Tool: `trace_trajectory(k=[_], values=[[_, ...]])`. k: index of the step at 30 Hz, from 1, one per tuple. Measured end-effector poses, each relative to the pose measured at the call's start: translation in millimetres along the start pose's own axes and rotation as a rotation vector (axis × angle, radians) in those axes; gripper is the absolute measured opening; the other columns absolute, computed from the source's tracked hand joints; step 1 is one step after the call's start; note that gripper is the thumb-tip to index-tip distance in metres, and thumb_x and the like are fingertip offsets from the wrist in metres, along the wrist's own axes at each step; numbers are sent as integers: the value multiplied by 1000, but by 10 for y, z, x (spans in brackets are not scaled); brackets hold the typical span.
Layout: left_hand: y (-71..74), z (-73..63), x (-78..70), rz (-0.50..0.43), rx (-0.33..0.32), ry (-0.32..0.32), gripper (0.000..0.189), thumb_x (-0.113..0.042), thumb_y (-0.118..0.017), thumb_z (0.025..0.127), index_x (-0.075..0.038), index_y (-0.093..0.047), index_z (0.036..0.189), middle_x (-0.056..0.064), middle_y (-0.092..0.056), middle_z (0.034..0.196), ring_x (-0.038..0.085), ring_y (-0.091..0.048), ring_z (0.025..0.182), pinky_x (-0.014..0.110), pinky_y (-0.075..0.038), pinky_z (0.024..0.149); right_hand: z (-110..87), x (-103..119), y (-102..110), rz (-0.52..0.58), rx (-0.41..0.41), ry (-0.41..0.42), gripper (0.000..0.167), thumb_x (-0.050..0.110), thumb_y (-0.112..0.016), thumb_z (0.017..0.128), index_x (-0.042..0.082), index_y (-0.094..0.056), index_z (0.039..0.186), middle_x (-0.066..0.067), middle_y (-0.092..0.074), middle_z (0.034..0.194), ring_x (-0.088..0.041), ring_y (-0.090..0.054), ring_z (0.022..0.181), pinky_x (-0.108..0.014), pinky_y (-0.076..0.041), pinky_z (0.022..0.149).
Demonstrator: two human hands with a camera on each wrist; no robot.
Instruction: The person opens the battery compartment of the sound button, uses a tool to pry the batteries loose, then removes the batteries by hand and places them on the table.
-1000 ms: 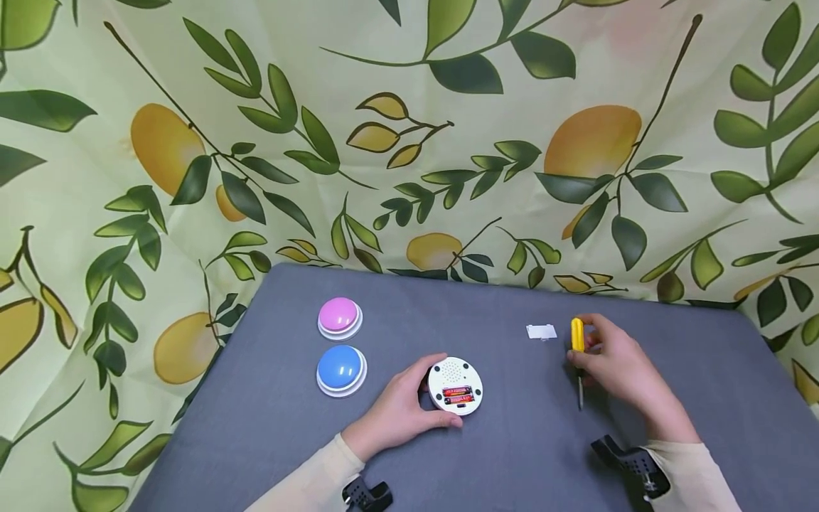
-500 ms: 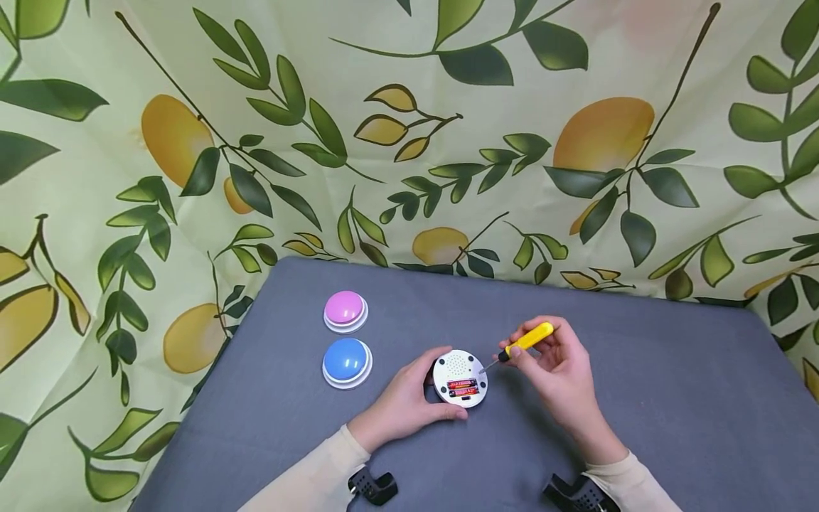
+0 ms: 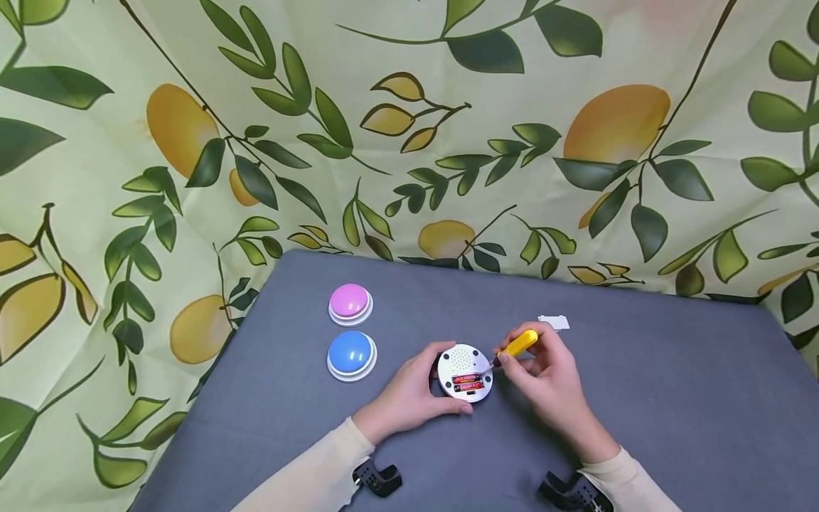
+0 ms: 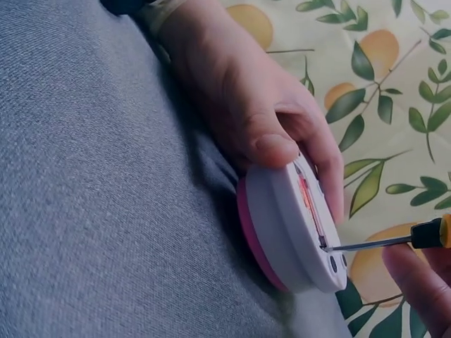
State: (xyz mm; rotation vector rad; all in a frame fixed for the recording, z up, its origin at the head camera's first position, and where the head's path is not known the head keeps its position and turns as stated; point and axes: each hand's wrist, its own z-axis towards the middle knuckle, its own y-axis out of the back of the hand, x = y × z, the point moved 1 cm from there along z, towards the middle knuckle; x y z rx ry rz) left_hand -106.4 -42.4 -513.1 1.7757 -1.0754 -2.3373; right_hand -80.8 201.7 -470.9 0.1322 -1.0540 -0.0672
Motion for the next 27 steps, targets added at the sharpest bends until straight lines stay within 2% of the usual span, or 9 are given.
trace_trajectory(k=[4, 7, 12, 18, 24, 27], values=[[12, -16, 3, 0, -9, -13, 99, -40, -102, 77, -10, -51, 157, 2, -67, 143, 8, -64, 117, 31, -53, 102, 10, -33, 10, 75, 8, -68, 29, -25, -66, 91, -11, -55, 114, -20, -63, 101, -22, -77, 92, -30, -65, 73], [7, -12, 6, -9, -5, -10, 99, -41, -102, 78, -11, -51, 157, 1, -67, 142, 6, -64, 114, 29, -53, 101, 9, -73, 29, 154, 3, -124, 23, -24, -61, 95, -13, -52, 113, -20, -61, 101, -27, -76, 90, -38, -66, 74], [16, 3, -6, 20, 2, -4, 100, -42, -102, 78, -12, -50, 158, 2, -65, 146, 8, -64, 121, 32, -52, 106, -8, -150, 50, 271, -20, -178, 18, -23, -53, 99, -14, -45, 112, -17, -57, 102, -31, -73, 92, -51, -65, 71], [10, 29, 11, 49, 12, -14, 100, -45, -99, 81, -12, -48, 160, 7, -62, 153, 14, -59, 136, 36, -49, 114, -49, -221, 42, 373, -89, -194, 20, -23, -48, 101, -7, -45, 111, -18, -53, 104, -25, -71, 94, -52, -64, 70], [23, -30, 45, 25, 9, 42, 101, -44, -101, 78, -12, -49, 159, 6, -64, 150, 11, -62, 129, 35, -51, 110, -71, -269, -28, 454, -116, -249, 17, -23, -47, 102, -9, -46, 111, -16, -55, 103, -29, -73, 94, -54, -64, 71], [23, 19, 46, 23, 12, 22, 101, -45, -100, 79, -12, -49, 159, 6, -63, 152, 12, -61, 130, 35, -51, 110, -54, -285, -12, 451, -159, -267, 16, -21, -47, 104, -7, -46, 111, -15, -55, 103, -30, -73, 93, -53, -64, 70]])
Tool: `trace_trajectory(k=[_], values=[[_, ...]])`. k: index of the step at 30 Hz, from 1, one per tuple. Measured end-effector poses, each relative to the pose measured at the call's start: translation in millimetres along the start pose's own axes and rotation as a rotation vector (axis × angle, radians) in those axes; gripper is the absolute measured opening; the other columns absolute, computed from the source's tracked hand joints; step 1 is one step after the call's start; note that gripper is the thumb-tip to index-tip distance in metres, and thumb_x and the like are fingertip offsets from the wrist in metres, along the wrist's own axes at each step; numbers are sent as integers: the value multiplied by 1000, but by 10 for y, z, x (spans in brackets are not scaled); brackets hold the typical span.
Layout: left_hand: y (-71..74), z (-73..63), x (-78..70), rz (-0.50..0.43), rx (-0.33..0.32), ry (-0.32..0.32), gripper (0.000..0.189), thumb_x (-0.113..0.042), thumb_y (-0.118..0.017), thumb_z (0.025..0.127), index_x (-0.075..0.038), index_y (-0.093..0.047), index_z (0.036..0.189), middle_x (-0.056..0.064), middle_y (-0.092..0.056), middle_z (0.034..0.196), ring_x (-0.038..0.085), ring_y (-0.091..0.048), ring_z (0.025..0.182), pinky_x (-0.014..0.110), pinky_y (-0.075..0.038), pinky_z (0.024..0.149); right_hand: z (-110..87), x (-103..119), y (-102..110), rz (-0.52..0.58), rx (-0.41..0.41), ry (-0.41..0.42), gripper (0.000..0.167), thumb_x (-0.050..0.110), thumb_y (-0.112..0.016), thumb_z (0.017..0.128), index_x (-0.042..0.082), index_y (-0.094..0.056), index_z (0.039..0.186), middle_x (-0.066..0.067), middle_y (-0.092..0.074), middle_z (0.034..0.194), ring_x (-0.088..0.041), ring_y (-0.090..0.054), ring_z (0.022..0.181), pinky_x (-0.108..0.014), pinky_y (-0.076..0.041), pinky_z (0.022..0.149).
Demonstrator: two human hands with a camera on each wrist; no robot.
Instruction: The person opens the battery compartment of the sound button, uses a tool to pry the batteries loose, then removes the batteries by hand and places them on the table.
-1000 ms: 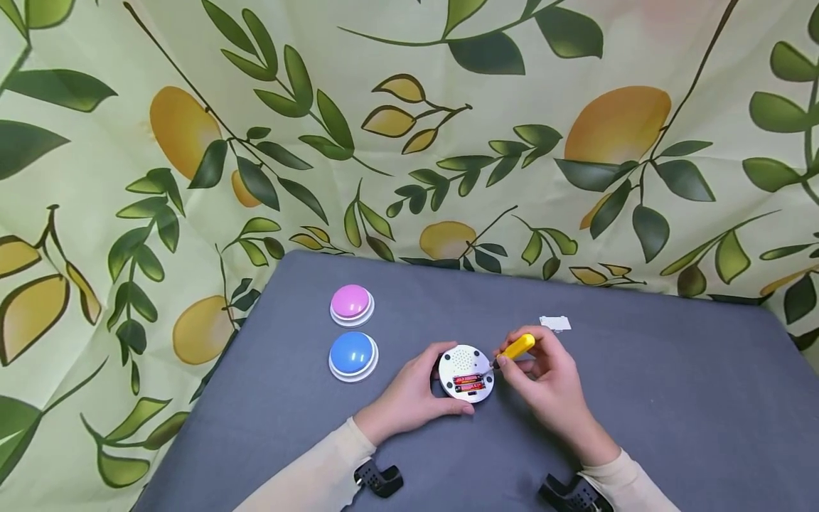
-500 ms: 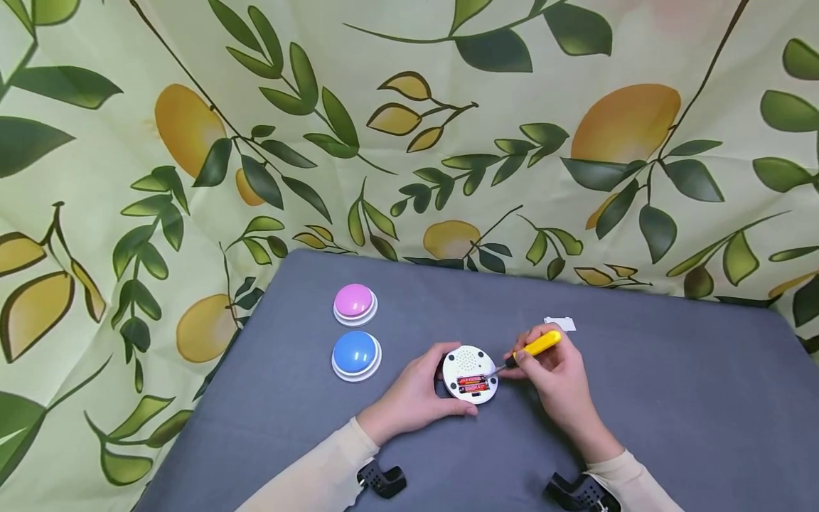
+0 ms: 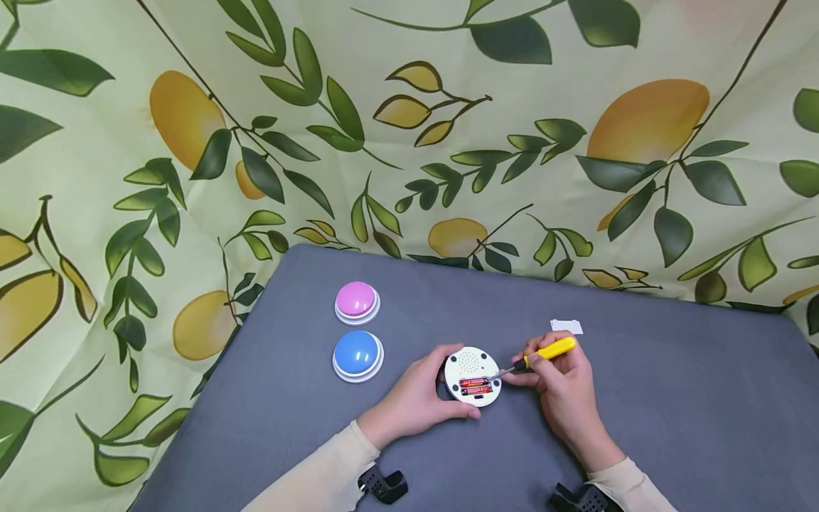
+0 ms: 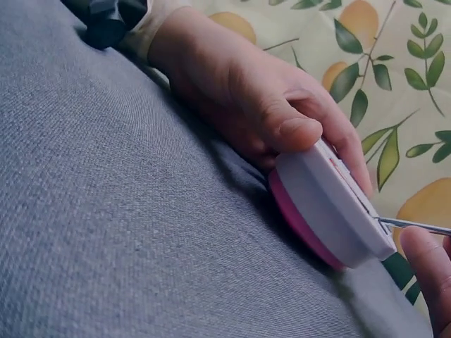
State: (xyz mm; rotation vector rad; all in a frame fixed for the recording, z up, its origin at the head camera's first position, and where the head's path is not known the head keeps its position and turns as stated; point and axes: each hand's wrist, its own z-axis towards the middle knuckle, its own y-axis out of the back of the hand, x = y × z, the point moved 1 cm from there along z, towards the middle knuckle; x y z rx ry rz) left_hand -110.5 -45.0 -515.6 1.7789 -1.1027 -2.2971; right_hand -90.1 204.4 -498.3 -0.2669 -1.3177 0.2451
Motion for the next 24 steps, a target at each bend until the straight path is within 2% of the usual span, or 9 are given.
trace_trajectory(k=[4, 9, 13, 18, 24], values=[[9, -9, -3, 4, -2, -6, 101, -45, -100, 80, -13, -48, 160, 7, -61, 154, 12, -59, 136, 35, -48, 114, -16, -17, 3, 9, -43, -17, 15, -18, -47, 105, -4, -47, 110, -15, -54, 103, -29, -72, 93, -52, -65, 69], [26, -35, 4, -9, 0, 13, 101, -43, -100, 79, -12, -48, 160, 8, -61, 154, 14, -58, 138, 36, -47, 117, -17, -53, -6, 27, -38, -25, 15, -17, -46, 107, -2, -47, 110, -15, -54, 102, -29, -72, 93, -52, -65, 70], [22, -20, -4, -14, 0, 5, 101, -42, -101, 79, -12, -48, 160, 8, -60, 155, 16, -56, 141, 36, -45, 118, -14, -55, 0, 56, -42, -23, 17, -16, -45, 107, 0, -47, 110, -14, -54, 102, -29, -72, 94, -51, -65, 71], [17, -5, -17, -7, 1, 6, 101, -43, -100, 80, -12, -47, 161, 6, -60, 155, 15, -56, 142, 37, -46, 118, -7, -39, 6, 127, -63, -11, 17, -16, -44, 108, 1, -48, 111, -14, -55, 101, -28, -72, 94, -50, -65, 71], [16, 5, -11, 1, -1, 9, 102, -42, -100, 80, -12, -46, 161, 4, -60, 156, 15, -56, 142, 38, -45, 119, -12, -48, 19, 139, -86, -5, 17, -16, -45, 108, 0, -48, 111, -15, -56, 100, -30, -73, 93, -51, -66, 71]])
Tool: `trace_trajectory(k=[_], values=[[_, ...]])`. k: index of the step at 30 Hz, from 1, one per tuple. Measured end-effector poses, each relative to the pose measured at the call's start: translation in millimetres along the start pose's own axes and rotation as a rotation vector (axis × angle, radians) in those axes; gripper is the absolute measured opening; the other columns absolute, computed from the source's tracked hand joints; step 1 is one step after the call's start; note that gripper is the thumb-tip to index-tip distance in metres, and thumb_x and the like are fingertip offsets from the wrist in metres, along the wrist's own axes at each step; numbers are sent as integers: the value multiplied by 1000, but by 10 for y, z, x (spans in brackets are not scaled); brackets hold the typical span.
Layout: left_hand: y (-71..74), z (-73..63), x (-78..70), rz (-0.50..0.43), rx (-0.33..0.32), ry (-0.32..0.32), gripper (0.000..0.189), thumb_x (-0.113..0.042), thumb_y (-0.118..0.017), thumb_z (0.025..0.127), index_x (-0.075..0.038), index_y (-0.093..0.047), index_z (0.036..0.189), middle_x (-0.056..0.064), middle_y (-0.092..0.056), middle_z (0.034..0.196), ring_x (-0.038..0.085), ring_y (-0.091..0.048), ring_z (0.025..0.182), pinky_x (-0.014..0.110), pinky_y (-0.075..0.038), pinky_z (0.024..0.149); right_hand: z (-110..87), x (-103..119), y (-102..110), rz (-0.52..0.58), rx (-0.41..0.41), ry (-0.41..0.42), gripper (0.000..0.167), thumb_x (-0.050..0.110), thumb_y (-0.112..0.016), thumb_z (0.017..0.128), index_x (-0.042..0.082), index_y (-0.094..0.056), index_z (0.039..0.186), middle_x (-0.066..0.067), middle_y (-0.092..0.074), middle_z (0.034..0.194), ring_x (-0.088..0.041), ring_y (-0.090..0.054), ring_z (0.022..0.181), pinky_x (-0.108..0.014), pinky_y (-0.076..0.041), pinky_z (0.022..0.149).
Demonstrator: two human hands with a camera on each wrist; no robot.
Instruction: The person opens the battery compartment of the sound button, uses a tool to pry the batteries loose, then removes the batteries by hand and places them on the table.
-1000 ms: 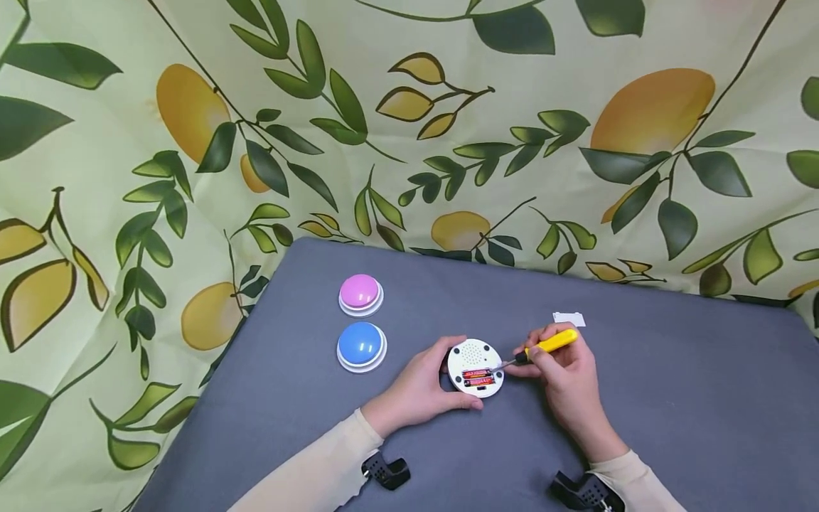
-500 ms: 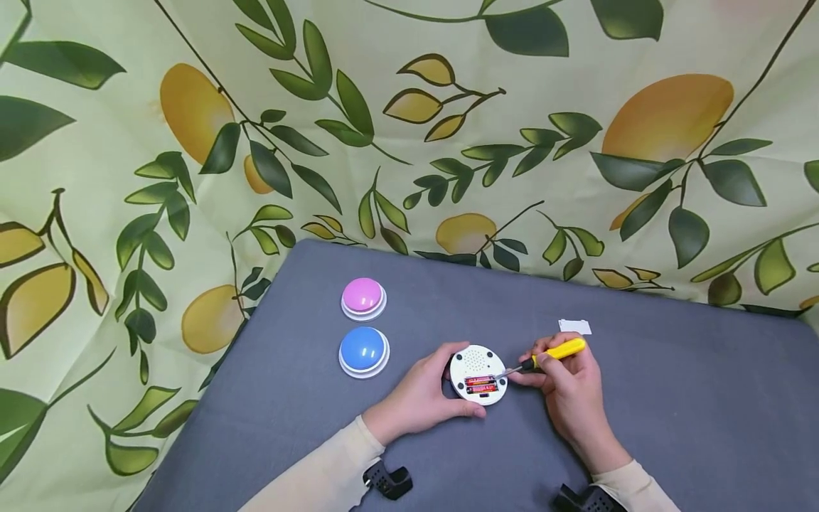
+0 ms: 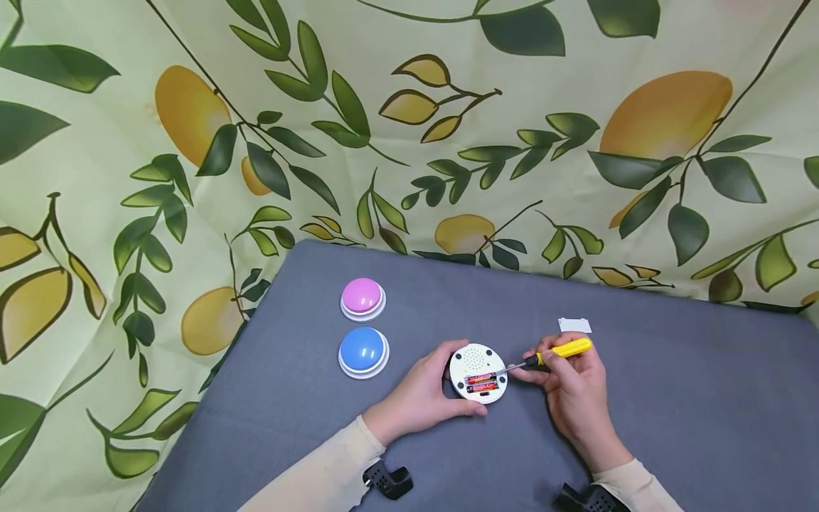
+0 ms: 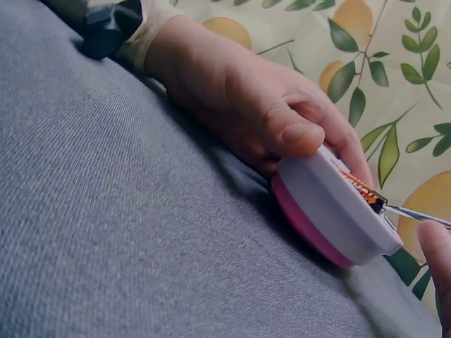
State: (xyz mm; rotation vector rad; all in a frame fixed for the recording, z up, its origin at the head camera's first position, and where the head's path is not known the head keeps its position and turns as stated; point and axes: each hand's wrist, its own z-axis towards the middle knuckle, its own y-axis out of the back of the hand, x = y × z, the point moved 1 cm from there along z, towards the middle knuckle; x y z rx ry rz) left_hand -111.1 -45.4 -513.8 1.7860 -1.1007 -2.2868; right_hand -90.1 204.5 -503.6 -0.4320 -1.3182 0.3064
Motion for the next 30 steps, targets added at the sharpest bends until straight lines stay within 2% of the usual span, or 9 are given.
trace_trajectory(k=[5, 11, 18, 25, 30], values=[[14, 0, 26, 15, 7, -67, 99, -42, -99, 82, -17, -47, 163, 1, -57, 158, 15, -53, 145, 39, -43, 121, 12, -5, 7, 4, 10, 6, 17, -16, -45, 108, 1, -48, 111, -15, -55, 101, -29, -74, 94, -51, -65, 72], [11, -13, 44, 37, 11, -150, 85, -41, -98, 83, -24, -58, 155, -3, -55, 157, 14, -54, 144, 37, -43, 121, 18, -9, 14, 80, 13, 57, 21, -20, -42, 106, -1, -50, 111, -16, -57, 100, -28, -73, 92, -50, -66, 71], [-4, -36, 34, 32, 0, -174, 79, -44, -98, 83, -23, -61, 149, 5, -50, 164, 20, -49, 150, 41, -40, 123, -1, -26, 58, 164, 5, 59, 22, -19, -39, 107, -1, -51, 110, -15, -61, 99, -27, -72, 91, -48, -67, 71], [9, -48, 44, 38, -32, -201, 62, -43, -95, 85, -21, -62, 133, 6, -48, 166, 22, -47, 148, 45, -40, 122, 19, -40, 63, 112, -16, 31, 23, -18, -40, 107, 2, -51, 111, -13, -60, 100, -24, -74, 91, -46, -67, 70], [7, -56, 45, 62, -31, -185, 54, -48, -91, 88, -23, -60, 124, 8, -44, 168, 22, -46, 144, 46, -42, 118, 12, -42, 75, 113, -24, 28, 24, -18, -39, 107, 3, -51, 110, -12, -60, 98, -23, -73, 89, -44, -67, 70]])
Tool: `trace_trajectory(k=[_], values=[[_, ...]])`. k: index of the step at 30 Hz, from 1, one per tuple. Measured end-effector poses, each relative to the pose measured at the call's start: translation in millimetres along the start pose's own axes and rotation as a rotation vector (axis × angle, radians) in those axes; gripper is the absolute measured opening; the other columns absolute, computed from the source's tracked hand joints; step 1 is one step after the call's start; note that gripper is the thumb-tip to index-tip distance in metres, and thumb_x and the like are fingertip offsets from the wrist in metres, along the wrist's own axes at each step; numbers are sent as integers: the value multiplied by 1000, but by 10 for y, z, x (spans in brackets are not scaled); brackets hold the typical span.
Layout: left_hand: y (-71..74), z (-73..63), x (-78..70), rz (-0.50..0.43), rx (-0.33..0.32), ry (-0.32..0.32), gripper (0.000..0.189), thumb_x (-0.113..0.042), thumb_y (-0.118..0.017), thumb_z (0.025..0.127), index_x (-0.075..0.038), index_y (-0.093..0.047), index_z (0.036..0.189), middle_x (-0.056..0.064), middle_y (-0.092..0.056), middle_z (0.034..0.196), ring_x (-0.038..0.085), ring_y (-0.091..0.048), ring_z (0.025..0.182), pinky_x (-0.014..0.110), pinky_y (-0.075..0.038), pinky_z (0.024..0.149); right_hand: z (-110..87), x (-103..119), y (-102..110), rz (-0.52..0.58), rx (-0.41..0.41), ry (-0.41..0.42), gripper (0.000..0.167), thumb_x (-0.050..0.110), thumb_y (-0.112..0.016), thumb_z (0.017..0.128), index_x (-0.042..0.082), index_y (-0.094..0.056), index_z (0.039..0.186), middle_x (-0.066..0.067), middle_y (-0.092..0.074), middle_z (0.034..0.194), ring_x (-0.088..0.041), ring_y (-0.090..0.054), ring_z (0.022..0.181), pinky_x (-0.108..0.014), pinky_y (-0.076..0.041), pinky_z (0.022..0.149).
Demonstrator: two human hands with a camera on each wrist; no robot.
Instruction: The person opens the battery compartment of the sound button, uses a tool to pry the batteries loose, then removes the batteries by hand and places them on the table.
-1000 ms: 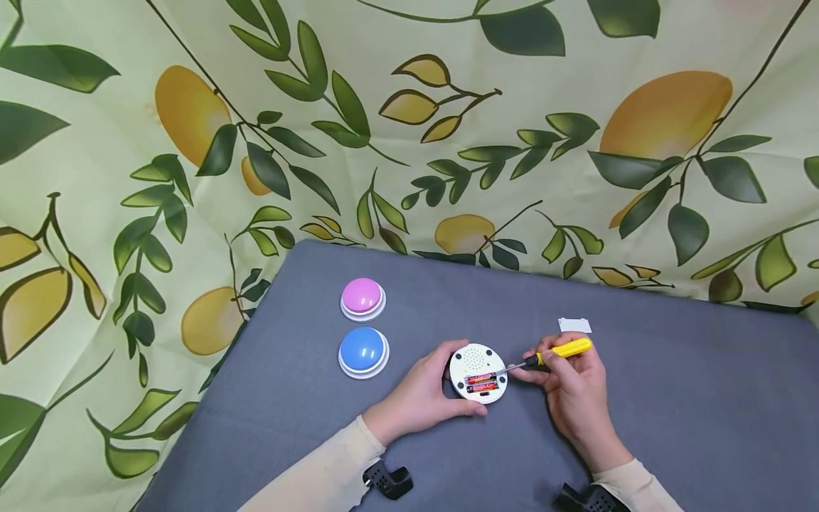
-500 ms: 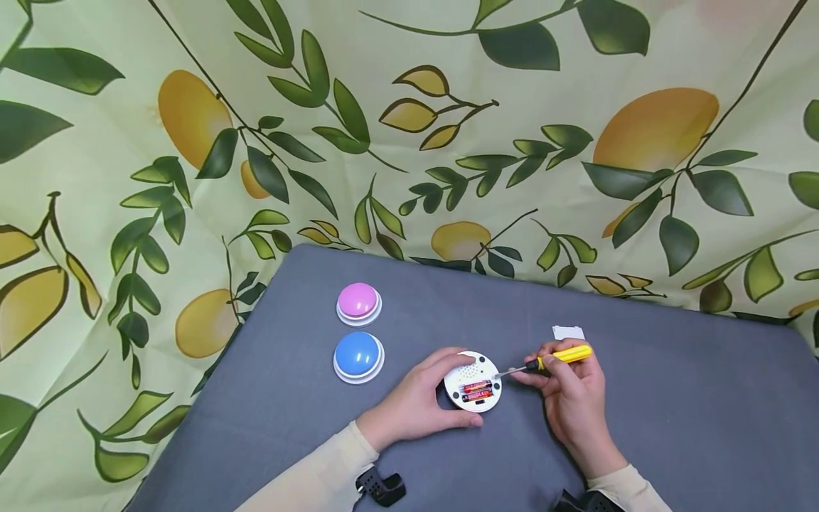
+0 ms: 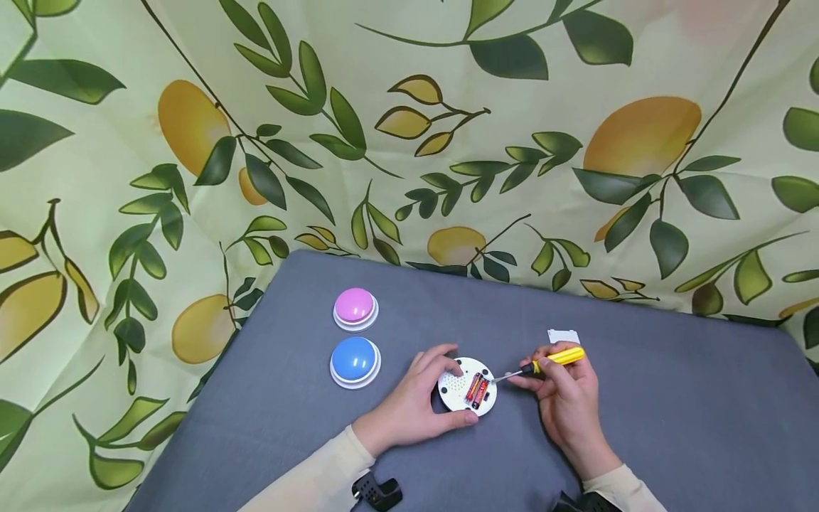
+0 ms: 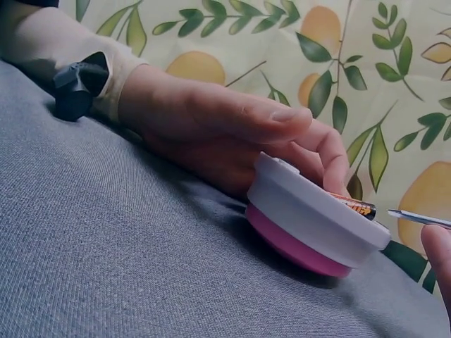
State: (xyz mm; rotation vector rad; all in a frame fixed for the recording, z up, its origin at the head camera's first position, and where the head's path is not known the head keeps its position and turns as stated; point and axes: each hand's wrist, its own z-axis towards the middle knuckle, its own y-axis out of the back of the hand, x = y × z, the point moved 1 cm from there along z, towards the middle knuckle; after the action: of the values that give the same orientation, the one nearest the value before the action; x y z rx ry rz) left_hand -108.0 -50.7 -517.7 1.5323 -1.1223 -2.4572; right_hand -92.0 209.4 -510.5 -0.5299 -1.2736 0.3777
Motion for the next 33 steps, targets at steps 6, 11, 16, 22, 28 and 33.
trace_trajectory(k=[6, 11, 16, 22, 28, 33], values=[[0, -22, -8, -6, 19, 28, 49, -50, -89, 90, -24, -56, 114, 8, -41, 170, 23, -42, 148, 48, -41, 119, -19, -9, 11, 49, 37, 32, 24, -18, -39, 107, 1, -52, 111, -13, -61, 98, -25, -74, 90, -45, -67, 70], [-6, -46, -14, 2, 24, -8, 44, -49, -89, 91, -26, -57, 110, 9, -40, 169, 24, -39, 150, 49, -41, 119, -23, -15, 16, 73, 61, 62, 23, -20, -39, 107, -1, -52, 112, -14, -62, 100, -27, -75, 89, -45, -67, 69], [-9, -61, -16, 3, 23, -71, 39, -45, -88, 92, -26, -58, 108, 10, -41, 169, 25, -37, 154, 50, -40, 121, -33, -3, -8, -7, 49, 91, 20, -19, -44, 106, -2, -52, 112, -13, -61, 98, -26, -75, 85, -45, -66, 64], [-8, -47, -6, -56, 58, -92, 36, -34, -90, 92, -24, -60, 109, 3, -43, 166, 22, -43, 152, 42, -40, 123, -55, 13, -52, -67, 95, 167, 21, -24, -46, 103, -6, -52, 112, -14, -62, 100, -29, -76, 84, -46, -65, 62], [-12, -36, -5, -85, 64, -99, 36, -28, -92, 91, -21, -64, 113, 2, -46, 163, 22, -49, 148, 37, -41, 122, -75, 24, -60, -131, 211, 320, 23, -34, -47, 94, -24, -43, 114, -19, -62, 103, -31, -76, 87, -45, -66, 67], [-18, -29, -21, -66, 49, -100, 40, -28, -95, 88, -19, -68, 116, 4, -51, 156, 22, -51, 147, 37, -42, 121, -96, -4, -72, -247, 288, 498, 29, -39, -54, 84, -29, -44, 109, -22, -62, 102, -26, -73, 89, -32, -65, 80]])
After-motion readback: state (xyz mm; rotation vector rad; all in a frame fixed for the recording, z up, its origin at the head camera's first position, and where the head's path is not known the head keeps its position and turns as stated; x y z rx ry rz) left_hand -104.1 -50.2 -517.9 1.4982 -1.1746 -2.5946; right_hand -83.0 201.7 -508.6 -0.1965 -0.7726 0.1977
